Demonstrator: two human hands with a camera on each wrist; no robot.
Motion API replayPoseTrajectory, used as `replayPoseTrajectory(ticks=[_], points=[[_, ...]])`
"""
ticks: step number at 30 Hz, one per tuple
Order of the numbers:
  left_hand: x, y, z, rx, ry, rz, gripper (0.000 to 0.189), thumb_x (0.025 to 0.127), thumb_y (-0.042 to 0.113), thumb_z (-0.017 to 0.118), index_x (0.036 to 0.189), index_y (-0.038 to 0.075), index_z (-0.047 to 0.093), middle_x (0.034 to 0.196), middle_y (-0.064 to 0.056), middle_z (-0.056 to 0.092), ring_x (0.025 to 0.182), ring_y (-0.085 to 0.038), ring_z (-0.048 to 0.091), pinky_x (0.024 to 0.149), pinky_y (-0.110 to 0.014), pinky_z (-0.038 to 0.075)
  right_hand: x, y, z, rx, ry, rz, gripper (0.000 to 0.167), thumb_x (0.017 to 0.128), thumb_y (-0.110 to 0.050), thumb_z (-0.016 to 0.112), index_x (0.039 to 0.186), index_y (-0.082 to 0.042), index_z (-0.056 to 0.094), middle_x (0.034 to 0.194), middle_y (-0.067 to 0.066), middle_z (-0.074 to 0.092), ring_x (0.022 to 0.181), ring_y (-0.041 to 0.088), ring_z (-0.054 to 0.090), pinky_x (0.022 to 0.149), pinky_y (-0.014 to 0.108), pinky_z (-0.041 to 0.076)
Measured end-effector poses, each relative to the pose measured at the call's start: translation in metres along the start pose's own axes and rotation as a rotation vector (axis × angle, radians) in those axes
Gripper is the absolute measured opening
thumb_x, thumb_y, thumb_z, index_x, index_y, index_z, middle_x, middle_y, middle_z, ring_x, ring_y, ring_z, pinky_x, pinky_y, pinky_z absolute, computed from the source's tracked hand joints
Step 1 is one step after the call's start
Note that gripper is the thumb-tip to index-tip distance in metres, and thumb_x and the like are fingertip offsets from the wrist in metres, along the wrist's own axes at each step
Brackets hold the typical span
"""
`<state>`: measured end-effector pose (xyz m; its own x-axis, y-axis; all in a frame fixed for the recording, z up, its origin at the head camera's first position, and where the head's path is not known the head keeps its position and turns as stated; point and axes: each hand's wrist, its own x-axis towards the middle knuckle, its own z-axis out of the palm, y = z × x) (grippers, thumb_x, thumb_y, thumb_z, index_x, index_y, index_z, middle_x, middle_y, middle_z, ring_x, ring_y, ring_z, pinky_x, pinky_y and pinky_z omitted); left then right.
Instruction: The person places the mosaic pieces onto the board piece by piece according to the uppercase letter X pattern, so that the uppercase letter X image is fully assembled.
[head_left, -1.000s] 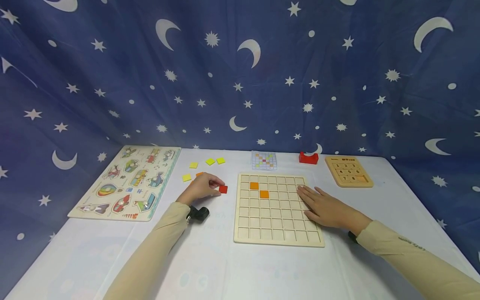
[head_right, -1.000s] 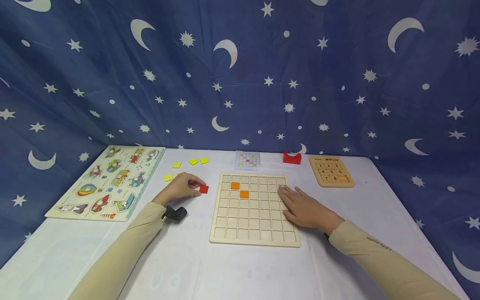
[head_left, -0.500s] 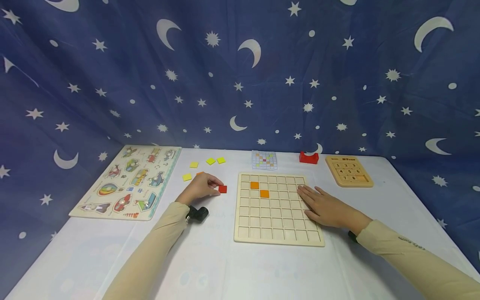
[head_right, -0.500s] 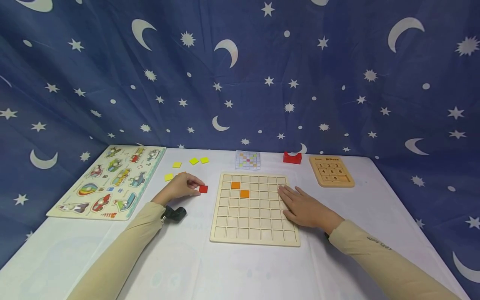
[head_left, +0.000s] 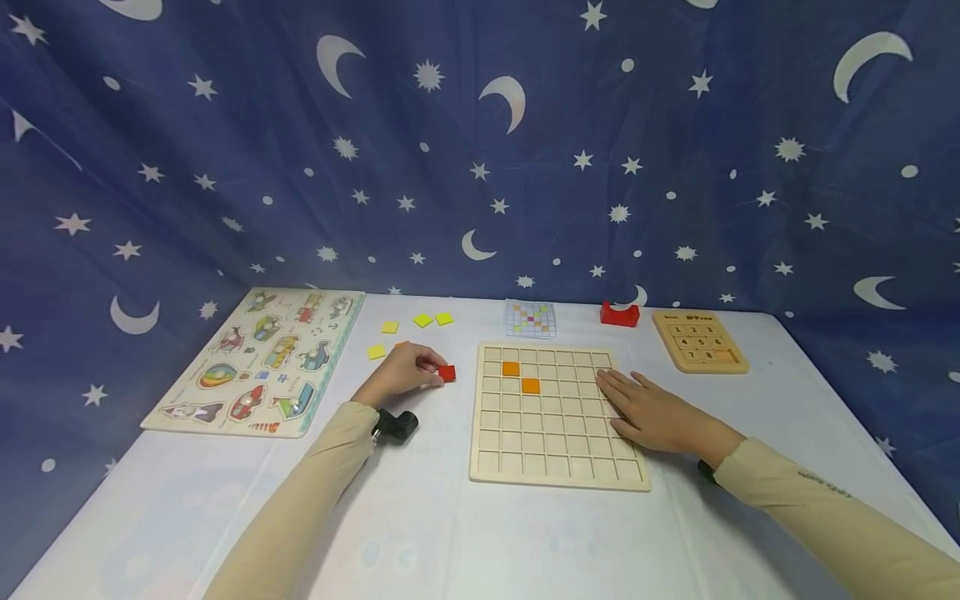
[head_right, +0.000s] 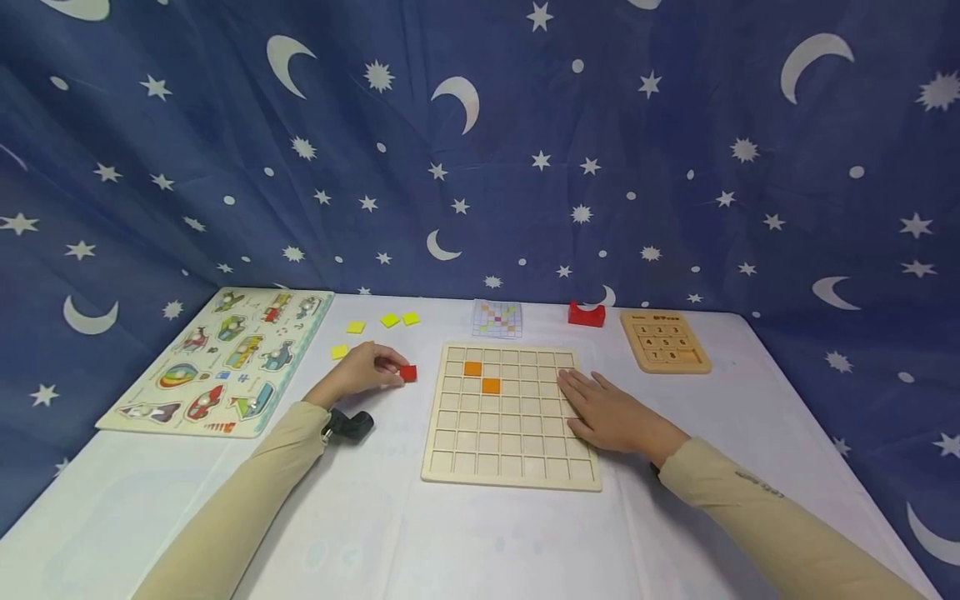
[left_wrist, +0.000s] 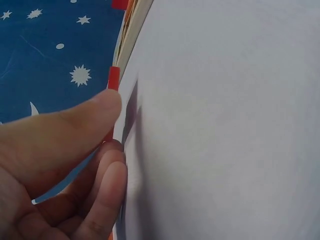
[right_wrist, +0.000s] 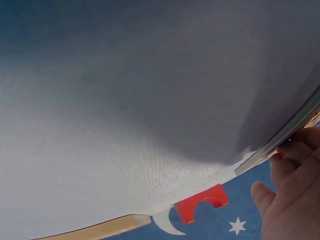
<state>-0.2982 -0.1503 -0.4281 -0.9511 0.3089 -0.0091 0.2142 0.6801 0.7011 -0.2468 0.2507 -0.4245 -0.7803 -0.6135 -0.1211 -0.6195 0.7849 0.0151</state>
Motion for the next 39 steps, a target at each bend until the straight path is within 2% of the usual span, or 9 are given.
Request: replayPoseTrajectory(ticks=[9,18,23,30,39], points=[[0.002,0.004,0.005,-0.052,0.014,0.015,0.026,0.077,0.009,0.076,0.101,0.003,0.071,0.09,-0.01,0.069,0.08,-0.013,0.061,0.075,-0.025,0.049,0.0,0.001,0.001,0.006,-0.006,0.008,0.064,0.098,-0.036,0.042,0.148,-0.001,0.024,0.155,0.014,0.024,0.144,0.031,0.022,0.115,0.052,0.02],[0.006,0.019,0.008,-0.085,0.039,0.055,0.025,0.076,0.008,0.076,0.1,0.002,0.071,0.091,-0.012,0.07,0.082,-0.017,0.064,0.078,-0.029,0.052,0.0,0.001,0.001,0.008,-0.002,0.007,0.064,0.098,-0.037,0.042,0.148,-0.001,0.024,0.155,0.014,0.023,0.144,0.031,0.022,0.116,0.052,0.02],[0.01,0.028,0.012,-0.087,0.046,0.082,0.026,0.075,0.009,0.077,0.1,0.004,0.072,0.09,-0.01,0.07,0.08,-0.015,0.063,0.076,-0.025,0.052,-0.001,0.0,0.001,0.005,0.003,0.0,0.063,0.098,-0.037,0.042,0.148,-0.001,0.024,0.155,0.015,0.024,0.143,0.031,0.023,0.115,0.052,0.021],[0.014,0.046,0.02,-0.128,0.022,0.083,0.025,0.075,0.007,0.077,0.099,0.005,0.072,0.089,-0.008,0.069,0.079,-0.014,0.06,0.074,-0.023,0.05,-0.001,0.0,0.002,0.008,-0.009,0.002,0.064,0.098,-0.036,0.042,0.148,-0.001,0.024,0.155,0.015,0.023,0.144,0.031,0.022,0.115,0.052,0.02],[0.023,0.065,0.039,-0.148,-0.019,0.112,0.025,0.075,0.009,0.078,0.099,0.006,0.072,0.092,-0.008,0.071,0.078,-0.011,0.06,0.074,-0.021,0.051,-0.002,0.0,0.002,-0.008,0.01,0.001,0.063,0.098,-0.035,0.043,0.147,0.0,0.025,0.155,0.016,0.025,0.143,0.032,0.024,0.115,0.052,0.022]])
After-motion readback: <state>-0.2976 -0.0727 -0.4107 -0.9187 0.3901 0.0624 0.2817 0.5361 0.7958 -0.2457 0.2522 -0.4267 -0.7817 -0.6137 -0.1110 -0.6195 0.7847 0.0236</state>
